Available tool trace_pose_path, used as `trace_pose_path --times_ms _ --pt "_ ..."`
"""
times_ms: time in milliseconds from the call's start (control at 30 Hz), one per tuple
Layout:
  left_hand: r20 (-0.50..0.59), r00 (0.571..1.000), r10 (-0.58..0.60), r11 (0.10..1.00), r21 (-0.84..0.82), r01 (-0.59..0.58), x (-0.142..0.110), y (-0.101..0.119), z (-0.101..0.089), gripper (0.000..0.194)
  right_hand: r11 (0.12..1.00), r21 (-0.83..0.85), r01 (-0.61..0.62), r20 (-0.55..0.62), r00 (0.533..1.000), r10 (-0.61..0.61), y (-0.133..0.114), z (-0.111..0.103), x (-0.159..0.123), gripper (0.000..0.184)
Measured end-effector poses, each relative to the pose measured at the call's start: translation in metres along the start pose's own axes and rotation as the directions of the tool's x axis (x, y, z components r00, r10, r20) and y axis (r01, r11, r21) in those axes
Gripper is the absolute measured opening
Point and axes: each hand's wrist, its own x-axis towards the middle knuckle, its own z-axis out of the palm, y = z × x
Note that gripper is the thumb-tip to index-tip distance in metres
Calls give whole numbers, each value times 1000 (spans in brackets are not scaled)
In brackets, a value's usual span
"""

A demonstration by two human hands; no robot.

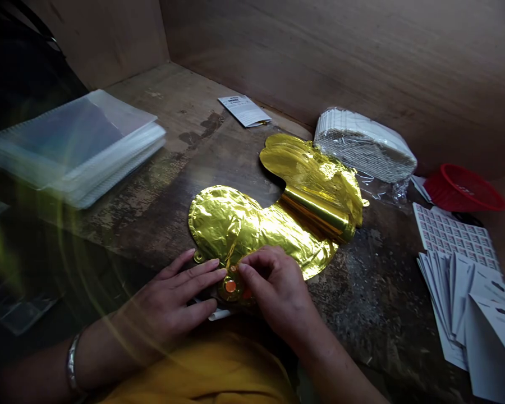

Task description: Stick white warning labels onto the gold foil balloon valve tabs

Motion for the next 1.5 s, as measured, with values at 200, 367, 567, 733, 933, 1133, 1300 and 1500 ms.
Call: trace_pose_path --times_ms 200,367,567,733,933,1133,1300,1500 --pt "-5 1000 -14 1000 -18 14 -1 0 2 9 1000 -1 -27 -10 1000 27 0 3 0 22" --pt "-48 999 -8 1000 -23 7 -1 0 3 8 999 -7 -52 10 999 52 2 6 -1 24" --pt "-88 996 -7 1000 -18 6 -1 -1 7 9 999 -15 -45 -11 999 45 3 8 0 23" --pt "-96 995 -1 1000 -10 0 0 -2 6 8 996 -84 -6 -48 999 2 2 10 0 23" --pt "-79 997 2 1000 5 -2 1 -2 4 9 987 -163 19 -91 995 -34 4 12 0 21" --pt "-98 994 48 999 18 -46 6 -4 4 8 975 -219 25 -93 995 -46 1 13 1 20" --pt "-36 998 48 998 42 -46 8 -4 4 9 931 -358 66 -107 988 -112 0 15 0 18" --pt "-35 997 76 994 86 -72 6 -4 7 6 889 -457 20 -285 944 -168 4 15 -4 55"
